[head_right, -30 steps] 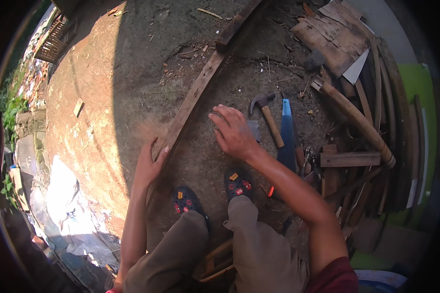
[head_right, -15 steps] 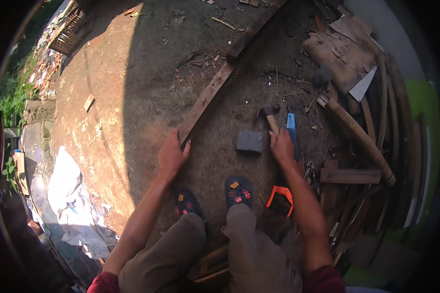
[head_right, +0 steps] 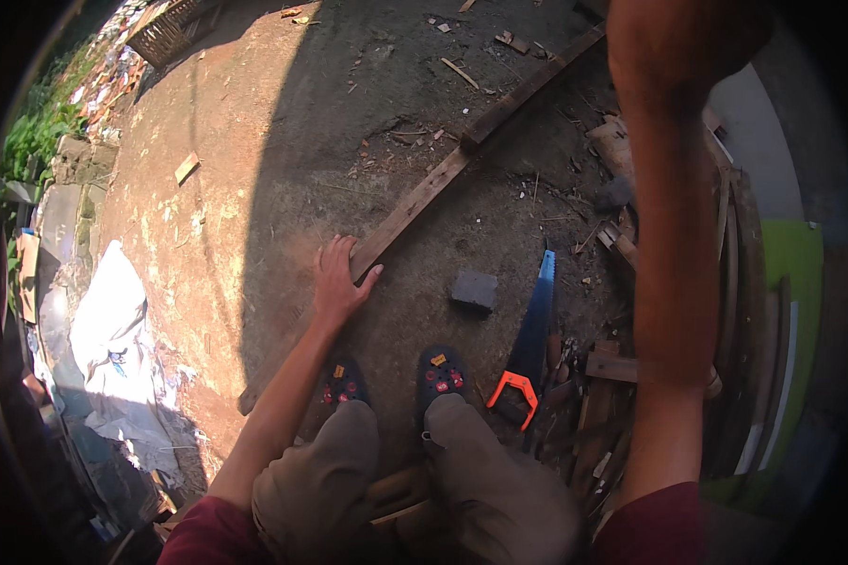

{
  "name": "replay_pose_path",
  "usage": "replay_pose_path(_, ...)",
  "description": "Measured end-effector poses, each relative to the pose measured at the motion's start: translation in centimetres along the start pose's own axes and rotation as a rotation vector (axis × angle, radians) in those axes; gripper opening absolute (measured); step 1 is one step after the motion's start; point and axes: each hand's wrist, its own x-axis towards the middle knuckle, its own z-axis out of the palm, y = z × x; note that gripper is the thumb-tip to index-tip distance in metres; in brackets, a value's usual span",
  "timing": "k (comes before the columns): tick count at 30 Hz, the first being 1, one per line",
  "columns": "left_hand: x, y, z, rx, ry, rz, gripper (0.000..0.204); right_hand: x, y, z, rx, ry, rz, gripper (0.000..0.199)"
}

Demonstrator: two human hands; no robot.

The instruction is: The person sits on the ground and uses a hand saw to cut a long wooden plank. They then use a hammer to split the plank and remove a section, repeating the process to shape the wood.

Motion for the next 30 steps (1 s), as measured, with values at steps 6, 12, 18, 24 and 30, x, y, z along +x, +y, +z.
replay_pose_path(6,0.9,1.9,1.3,-0.200,0.237,-0.071,0.081,-32.6,14.1,-6.0,-0.777,-0.230,1.032,0.058)
replay_pose_path(12,1.7,1.2,1.3,0.100,-0.079,-0.077,0.080,-16.9,8.9,-3.9,-0.379,-0.074,0.995,0.059)
replay_pose_path(18,1.4,1.3,0.5,-0.024,-0.199,-0.178,0.074,7.5,-3.9,-0.1,-0.307,0.052,0.190,0.052)
replay_pose_path(24,1.1,1.1,-1.4,0.010,-0.225,-0.214,0.081,-2.6,2.4,2.4,0.040,0.061,-0.043,0.064)
replay_pose_path(30,0.6,2.5,1.1,0.268,-0.170,-0.066,0.110,-27.7,13.6,-6.6,-0.677,-0.112,1.239,0.062)
